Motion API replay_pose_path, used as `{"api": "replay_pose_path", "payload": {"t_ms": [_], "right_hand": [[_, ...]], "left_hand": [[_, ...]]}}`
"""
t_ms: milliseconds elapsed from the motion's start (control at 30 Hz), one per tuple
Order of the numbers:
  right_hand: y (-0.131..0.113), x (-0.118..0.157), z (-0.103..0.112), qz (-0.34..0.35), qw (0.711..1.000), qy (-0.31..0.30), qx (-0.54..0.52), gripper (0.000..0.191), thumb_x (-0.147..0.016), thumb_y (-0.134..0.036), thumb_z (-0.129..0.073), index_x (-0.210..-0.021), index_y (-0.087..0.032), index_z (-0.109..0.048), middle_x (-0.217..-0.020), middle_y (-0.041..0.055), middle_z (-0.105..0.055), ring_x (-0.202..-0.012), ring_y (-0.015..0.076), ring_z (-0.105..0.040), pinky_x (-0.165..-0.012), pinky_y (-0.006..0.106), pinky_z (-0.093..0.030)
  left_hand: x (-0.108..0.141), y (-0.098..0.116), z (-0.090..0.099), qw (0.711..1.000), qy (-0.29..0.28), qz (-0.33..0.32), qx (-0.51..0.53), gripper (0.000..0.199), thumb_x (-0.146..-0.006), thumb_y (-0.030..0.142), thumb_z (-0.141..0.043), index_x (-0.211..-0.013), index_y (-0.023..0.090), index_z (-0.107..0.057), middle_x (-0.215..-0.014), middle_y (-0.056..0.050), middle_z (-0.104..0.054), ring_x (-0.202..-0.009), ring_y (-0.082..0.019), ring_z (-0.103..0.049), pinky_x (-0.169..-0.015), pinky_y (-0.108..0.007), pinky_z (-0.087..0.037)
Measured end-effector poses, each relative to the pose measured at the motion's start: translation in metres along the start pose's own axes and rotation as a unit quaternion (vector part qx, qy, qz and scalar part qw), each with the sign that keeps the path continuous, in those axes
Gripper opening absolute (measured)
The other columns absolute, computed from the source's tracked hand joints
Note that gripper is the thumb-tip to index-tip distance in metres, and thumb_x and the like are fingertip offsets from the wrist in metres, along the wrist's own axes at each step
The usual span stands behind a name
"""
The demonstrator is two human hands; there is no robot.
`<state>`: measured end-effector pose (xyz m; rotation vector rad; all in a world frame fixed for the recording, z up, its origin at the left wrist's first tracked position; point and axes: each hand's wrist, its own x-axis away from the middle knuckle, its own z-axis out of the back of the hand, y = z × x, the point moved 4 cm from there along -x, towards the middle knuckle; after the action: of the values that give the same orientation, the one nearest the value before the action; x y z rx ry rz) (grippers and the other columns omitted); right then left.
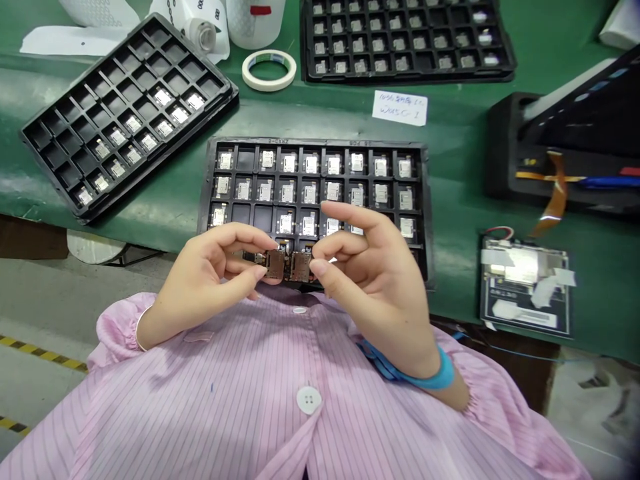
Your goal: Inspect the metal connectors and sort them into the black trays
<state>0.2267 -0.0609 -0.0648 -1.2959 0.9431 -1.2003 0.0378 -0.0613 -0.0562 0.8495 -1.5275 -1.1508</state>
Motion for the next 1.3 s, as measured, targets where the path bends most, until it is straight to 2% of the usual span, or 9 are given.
{"api": "replay_pose_path", "payload": {"t_ms": [300,733,933,1167,1300], "right_hand": [[0.004,0.0,0.001,-0.01,1.0,0.011,0.001,0.051,-0.088,-0.031,-0.065,-0.135,-0.032,-0.043,-0.079,0.0003,-0.061,-0.064,0.0188,-0.061,-0.049,0.032,-0.047],[-0.003,-0.003,-0.003,0.029,0.999,0.005,-0.026,0.047,-0.087,-0.014,-0.063,-0.129,-0.028,-0.046,-0.076,-0.0018,-0.06,-0.061,0.0157,-0.057,-0.046,0.03,-0.041],[-0.004,-0.002,-0.003,0.024,1.0,0.006,-0.014,0.047,-0.088,-0.015,-0.062,-0.129,-0.029,-0.046,-0.077,-0.0011,-0.061,-0.063,0.017,-0.058,-0.047,0.032,-0.041],[-0.006,-0.002,-0.003,0.032,0.999,0.01,0.011,0.045,-0.088,-0.016,-0.062,-0.129,-0.028,-0.046,-0.078,-0.0002,-0.061,-0.064,0.0175,-0.057,-0.05,0.034,-0.042],[-0.006,-0.003,-0.003,0.035,0.999,0.013,0.014,0.044,-0.088,-0.015,-0.062,-0.128,-0.027,-0.047,-0.078,-0.0005,-0.062,-0.064,0.0172,-0.056,-0.051,0.034,-0.041]], "left_hand": [[0.001,0.0,0.0,1.0,-0.003,0.011,0.005,0.024,-0.083,0.012,-0.07,-0.105,0.022,-0.066,-0.102,-0.005,-0.071,-0.082,-0.021,-0.076,-0.056,-0.02,-0.063],[-0.001,-0.002,-0.003,0.997,-0.041,-0.008,0.057,0.031,-0.086,0.005,-0.066,-0.112,0.021,-0.063,-0.11,-0.004,-0.072,-0.083,-0.018,-0.076,-0.059,-0.016,-0.063],[-0.001,-0.002,-0.002,0.998,-0.037,-0.005,0.057,0.032,-0.086,0.004,-0.065,-0.112,0.022,-0.065,-0.112,-0.004,-0.071,-0.084,-0.018,-0.076,-0.059,-0.016,-0.062],[-0.004,-0.004,-0.002,0.998,-0.046,-0.011,0.042,0.036,-0.087,0.005,-0.064,-0.118,0.022,-0.066,-0.104,-0.004,-0.074,-0.089,-0.018,-0.074,-0.058,-0.017,-0.062],[-0.007,-0.004,-0.003,0.998,-0.044,-0.022,0.043,0.029,-0.091,0.012,-0.064,-0.118,0.021,-0.068,-0.098,-0.004,-0.075,-0.084,-0.016,-0.073,-0.053,-0.016,-0.06]]}}
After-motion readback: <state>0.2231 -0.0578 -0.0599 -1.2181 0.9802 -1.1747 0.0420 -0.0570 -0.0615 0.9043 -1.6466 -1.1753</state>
